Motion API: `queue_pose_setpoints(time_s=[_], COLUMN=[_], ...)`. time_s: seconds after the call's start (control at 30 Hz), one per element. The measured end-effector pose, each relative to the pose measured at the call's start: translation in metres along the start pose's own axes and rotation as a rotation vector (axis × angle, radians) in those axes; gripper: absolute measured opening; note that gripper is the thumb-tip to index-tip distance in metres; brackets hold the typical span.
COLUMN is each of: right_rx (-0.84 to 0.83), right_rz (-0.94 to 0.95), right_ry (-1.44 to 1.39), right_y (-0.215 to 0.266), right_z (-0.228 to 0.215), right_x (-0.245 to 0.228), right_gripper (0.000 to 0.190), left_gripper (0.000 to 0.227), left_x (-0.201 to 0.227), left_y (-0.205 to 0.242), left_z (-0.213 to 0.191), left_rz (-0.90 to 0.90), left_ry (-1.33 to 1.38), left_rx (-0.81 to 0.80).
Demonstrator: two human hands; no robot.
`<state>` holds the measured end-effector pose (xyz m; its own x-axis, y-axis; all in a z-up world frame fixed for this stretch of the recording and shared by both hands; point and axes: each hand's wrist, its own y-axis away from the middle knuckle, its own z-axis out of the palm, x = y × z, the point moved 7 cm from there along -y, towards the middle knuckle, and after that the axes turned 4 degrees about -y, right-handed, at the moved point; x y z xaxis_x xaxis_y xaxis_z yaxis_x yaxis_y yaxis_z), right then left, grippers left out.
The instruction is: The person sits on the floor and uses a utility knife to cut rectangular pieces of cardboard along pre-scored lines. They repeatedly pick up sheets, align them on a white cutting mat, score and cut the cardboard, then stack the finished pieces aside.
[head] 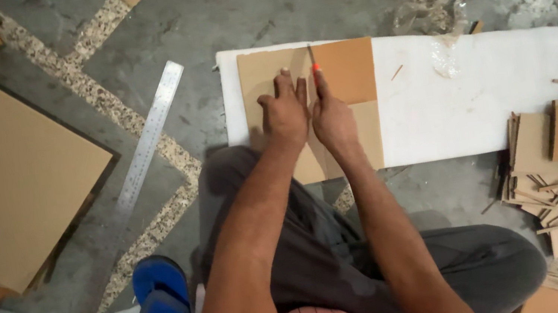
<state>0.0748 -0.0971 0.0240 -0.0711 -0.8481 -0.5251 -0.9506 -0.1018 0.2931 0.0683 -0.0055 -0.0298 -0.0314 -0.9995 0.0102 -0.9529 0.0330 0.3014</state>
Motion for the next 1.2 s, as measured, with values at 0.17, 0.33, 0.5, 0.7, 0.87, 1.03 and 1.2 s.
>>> queue_pose_setpoints(time_s=[0.17, 0.33, 0.5, 0.7, 0.87, 1.03, 1.2], right_rx=[-0.002, 0.043, 0.069, -0.001, -0.023, -0.122, -0.115], right_rz=[-0.01, -0.109, -0.194, -0.121, -0.114, 0.033, 0.006], right_ry=[0.023, -0.015, -0.068, -0.039, 0.026, 0.107, 0.079], right_y=[-0.004, -0.002, -0.005, -0.001, 0.015, 0.033, 0.059], right_z=[0.002, 0.0, -0.007, -0.013, -0.017, -0.014, -0.018], right_x=[0.003, 0.002, -0.008, -0.01, -0.017, -0.008, -0.008], right_gripper=[0.062, 0.061, 0.055, 0.057, 0.06, 0.063, 0.063], left_gripper=[0.063, 0.067, 0.065, 0.07, 0.073, 0.076, 0.074], left_x=[0.003, 0.005, 0.004, 0.004, 0.002, 0.003, 0.004], left_y=[-0.006, -0.006, -0.006, -0.006, -0.003, -0.002, -0.004], left_z=[0.008, 0.01, 0.008, 0.004, -0.001, 0.001, 0.003], left_rz=[-0.015, 0.013, 0.021, 0.022, 0.022, 0.023, -0.003], left_ry=[-0.001, -0.048, -0.034, -0.042, -0.052, -0.096, -0.038], left_rx=[-0.08, -0.098, -0.096, -0.153, -0.152, -0.116, -0.11])
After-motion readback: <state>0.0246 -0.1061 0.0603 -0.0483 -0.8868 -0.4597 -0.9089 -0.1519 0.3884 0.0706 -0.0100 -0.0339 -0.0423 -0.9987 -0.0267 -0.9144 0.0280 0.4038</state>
